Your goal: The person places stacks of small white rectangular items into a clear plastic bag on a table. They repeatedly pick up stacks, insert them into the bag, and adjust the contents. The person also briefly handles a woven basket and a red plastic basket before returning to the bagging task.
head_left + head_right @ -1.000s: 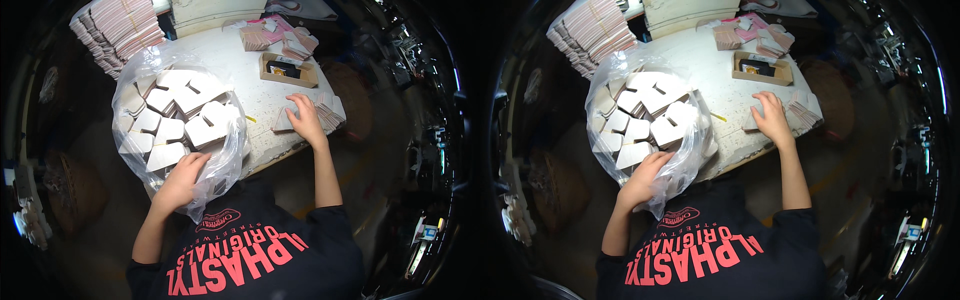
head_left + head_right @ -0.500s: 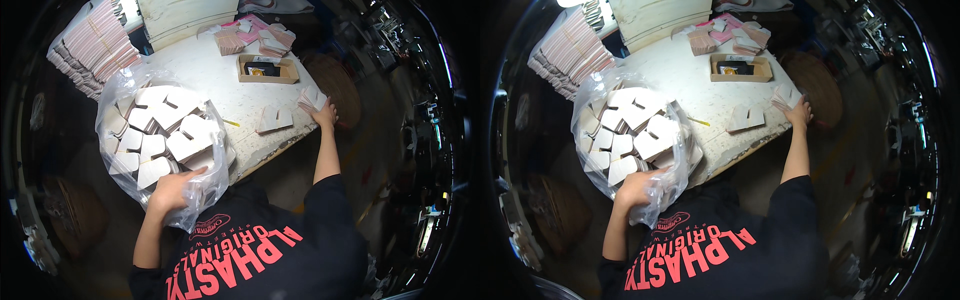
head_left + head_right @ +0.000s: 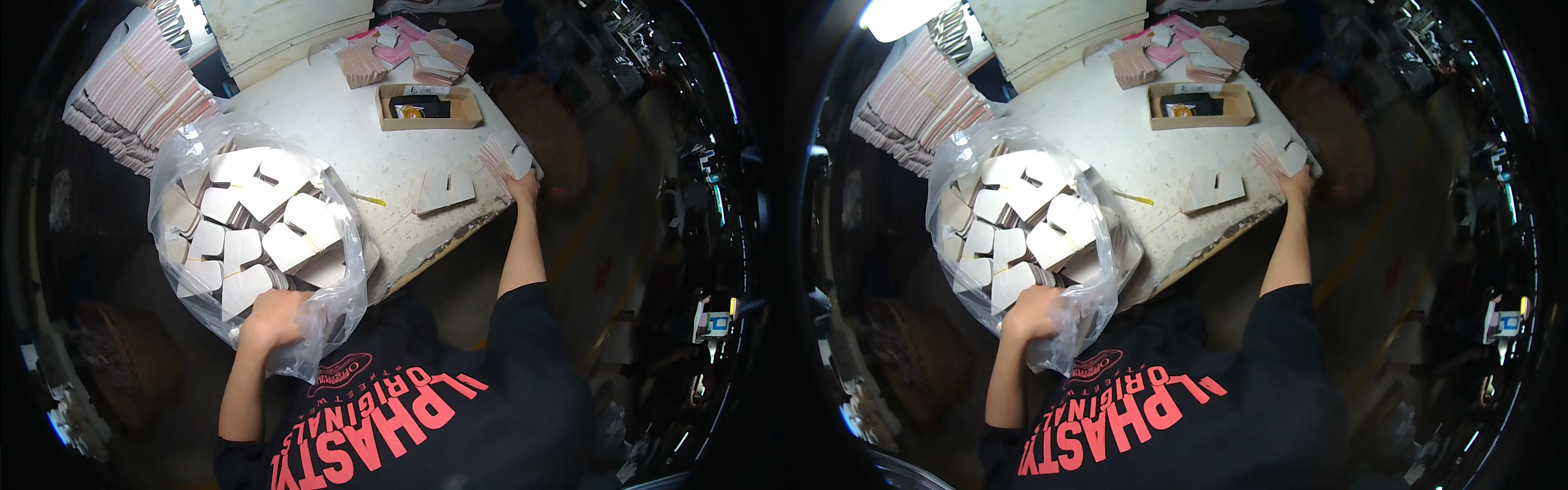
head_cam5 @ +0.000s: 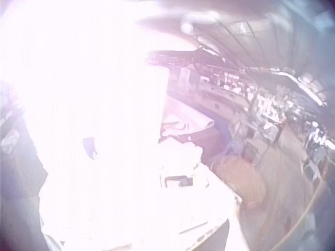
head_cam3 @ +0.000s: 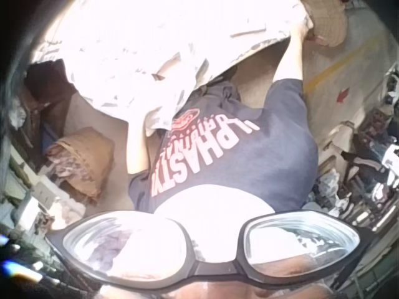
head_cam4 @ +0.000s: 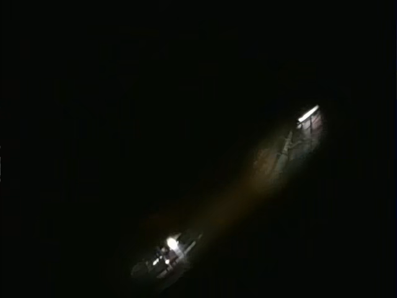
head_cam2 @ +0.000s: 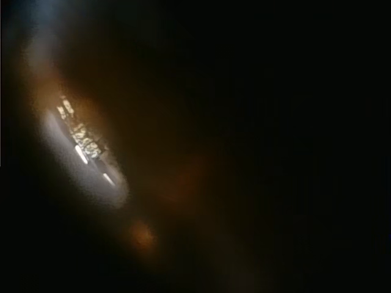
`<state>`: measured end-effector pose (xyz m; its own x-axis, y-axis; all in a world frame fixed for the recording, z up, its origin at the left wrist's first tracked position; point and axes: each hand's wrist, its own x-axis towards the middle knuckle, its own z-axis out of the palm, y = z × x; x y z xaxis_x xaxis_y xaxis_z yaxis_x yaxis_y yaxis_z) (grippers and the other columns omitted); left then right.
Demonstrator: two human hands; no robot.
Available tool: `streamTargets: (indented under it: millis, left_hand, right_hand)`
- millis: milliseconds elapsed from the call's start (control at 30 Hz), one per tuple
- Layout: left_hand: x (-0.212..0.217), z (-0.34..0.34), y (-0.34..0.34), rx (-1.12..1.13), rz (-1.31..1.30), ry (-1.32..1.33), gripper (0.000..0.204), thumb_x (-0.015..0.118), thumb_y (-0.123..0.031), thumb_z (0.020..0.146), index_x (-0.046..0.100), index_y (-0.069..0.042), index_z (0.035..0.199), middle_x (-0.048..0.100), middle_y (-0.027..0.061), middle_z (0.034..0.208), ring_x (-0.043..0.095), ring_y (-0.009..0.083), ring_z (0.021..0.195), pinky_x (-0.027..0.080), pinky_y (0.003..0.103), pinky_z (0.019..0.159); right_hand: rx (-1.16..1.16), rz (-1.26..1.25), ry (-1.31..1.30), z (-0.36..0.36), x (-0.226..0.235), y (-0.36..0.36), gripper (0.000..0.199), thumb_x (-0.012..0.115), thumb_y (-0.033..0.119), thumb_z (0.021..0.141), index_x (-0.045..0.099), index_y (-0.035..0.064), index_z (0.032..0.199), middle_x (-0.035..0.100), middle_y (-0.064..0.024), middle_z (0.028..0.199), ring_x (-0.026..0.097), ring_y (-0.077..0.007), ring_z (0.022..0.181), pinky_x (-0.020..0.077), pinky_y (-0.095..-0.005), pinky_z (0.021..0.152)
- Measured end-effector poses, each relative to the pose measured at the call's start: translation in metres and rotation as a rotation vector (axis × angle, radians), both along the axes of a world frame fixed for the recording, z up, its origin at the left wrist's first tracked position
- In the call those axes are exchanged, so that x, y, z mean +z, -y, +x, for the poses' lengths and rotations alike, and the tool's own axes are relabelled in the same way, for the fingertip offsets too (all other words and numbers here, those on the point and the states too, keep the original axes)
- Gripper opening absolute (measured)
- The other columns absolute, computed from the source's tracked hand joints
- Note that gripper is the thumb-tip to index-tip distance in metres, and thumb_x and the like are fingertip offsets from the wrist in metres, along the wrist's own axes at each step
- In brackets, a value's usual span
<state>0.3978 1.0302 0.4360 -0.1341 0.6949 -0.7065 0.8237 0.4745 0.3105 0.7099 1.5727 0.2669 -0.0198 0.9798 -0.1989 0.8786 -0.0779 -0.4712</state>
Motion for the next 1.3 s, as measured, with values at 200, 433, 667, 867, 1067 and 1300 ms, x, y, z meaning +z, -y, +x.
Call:
streamTargets:
  millis: [200,433,667,867,1067,1300]
  left_hand:
    - [-0.041,-0.013,-0.007,-0.153,0.179,0.164,0.028,0.063,-0.023,0.087,0.076,-0.007,0.107,0.077,0.0215,0.098,0.073,0.0447,0.095,0.057,0.051,0.089]
    - [-0.045,-0.014,-0.026,-0.027,0.167,0.124,0.022,0.063,-0.016,0.086,0.078,-0.007,0.100,0.076,0.0231,0.100,0.073,0.0435,0.096,0.058,0.050,0.088]
    - [-0.026,0.026,-0.020,0.476,0.265,-0.187,0.022,0.066,-0.024,0.094,0.078,-0.005,0.095,0.076,0.0226,0.090,0.074,0.0430,0.090,0.058,0.052,0.082]
    - [0.007,0.018,0.020,0.405,0.575,0.191,0.034,0.065,-0.017,0.092,0.070,-0.002,0.122,0.075,0.0254,0.099,0.072,0.0441,0.094,0.057,0.049,0.088]
    - [0.060,-0.001,0.046,0.443,0.841,0.139,0.040,0.071,-0.021,0.097,0.069,0.001,0.129,0.075,0.0220,0.111,0.072,0.0386,0.106,0.056,0.041,0.095]
    - [0.085,0.016,0.013,0.821,1.487,0.690,0.113,0.088,-0.046,0.089,0.019,-0.007,0.170,0.050,0.0254,0.157,0.051,0.0332,0.145,0.042,0.046,0.118]
  right_hand:
    - [0.073,0.087,0.094,-0.007,0.030,0.015,0.127,0.099,0.041,0.066,0.025,0.0107,0.165,0.053,-0.0304,0.153,0.054,-0.0449,0.140,0.0469,-0.0525,0.116]
    - [0.178,0.105,-0.005,-0.022,0.011,-0.001,0.131,0.100,0.036,0.064,0.022,0.0185,0.168,0.050,-0.0306,0.157,0.049,-0.0462,0.146,0.0443,-0.0500,0.118]
    - [0.057,0.082,-0.494,0.001,0.003,0.019,0.114,0.099,0.013,0.067,0.036,0.0098,0.162,0.062,-0.0190,0.145,0.061,-0.0310,0.131,0.0503,-0.0422,0.108]
    - [0.217,0.024,-1.026,-0.005,0.052,0.073,0.096,0.086,0.003,0.083,0.032,0.0021,0.163,0.055,-0.0165,0.152,0.055,-0.0308,0.137,0.0416,-0.0411,0.117]
    - [0.446,-0.213,-1.475,-0.067,0.155,0.166,0.072,0.072,-0.003,0.090,0.044,-0.0001,0.157,0.059,-0.0146,0.148,0.058,-0.0285,0.137,0.0422,-0.0414,0.120]
    - [0.963,-0.339,-1.398,-0.181,0.245,0.347,0.088,0.074,0.011,0.095,0.020,0.0028,0.163,0.048,-0.0197,0.148,0.054,-0.0310,0.136,0.0441,-0.0447,0.115]
